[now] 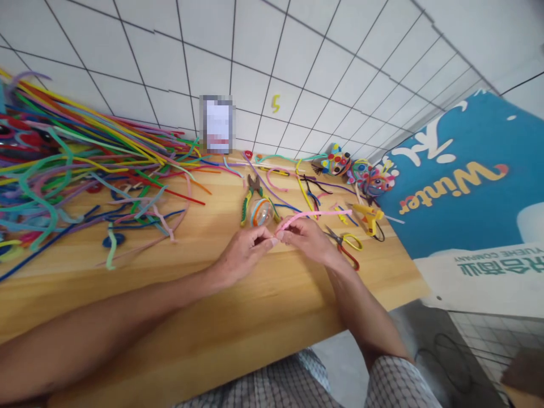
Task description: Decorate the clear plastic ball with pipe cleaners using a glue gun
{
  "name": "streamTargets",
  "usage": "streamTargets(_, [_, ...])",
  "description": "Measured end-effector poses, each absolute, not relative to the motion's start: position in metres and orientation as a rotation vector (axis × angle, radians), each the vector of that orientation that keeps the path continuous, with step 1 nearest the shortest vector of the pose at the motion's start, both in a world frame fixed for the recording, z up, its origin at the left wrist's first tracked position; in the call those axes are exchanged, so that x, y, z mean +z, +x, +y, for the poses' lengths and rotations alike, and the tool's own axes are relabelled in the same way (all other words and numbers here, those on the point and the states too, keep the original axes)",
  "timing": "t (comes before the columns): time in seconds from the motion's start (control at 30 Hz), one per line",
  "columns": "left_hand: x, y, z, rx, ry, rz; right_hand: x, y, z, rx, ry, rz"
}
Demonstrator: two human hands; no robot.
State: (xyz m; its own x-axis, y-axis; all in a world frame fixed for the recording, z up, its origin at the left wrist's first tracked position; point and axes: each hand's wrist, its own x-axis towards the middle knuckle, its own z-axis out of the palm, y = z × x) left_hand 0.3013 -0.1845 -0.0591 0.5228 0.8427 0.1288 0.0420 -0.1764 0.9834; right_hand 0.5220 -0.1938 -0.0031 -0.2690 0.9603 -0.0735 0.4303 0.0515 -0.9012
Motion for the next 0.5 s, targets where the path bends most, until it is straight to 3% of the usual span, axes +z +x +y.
streamTargets(0.4, [-0.057, 0.3, -0.178, 0.728, 1.482, 0.723, -0.001, 0.528, -0.183, 1.435, -1.338, -1.741])
streamTargets(0.5, [-0.054, 0.297, -0.182, 0.726, 1.507, 0.766, 0.002, 0.529, -0.192, 1.286, -1.367, -1.811])
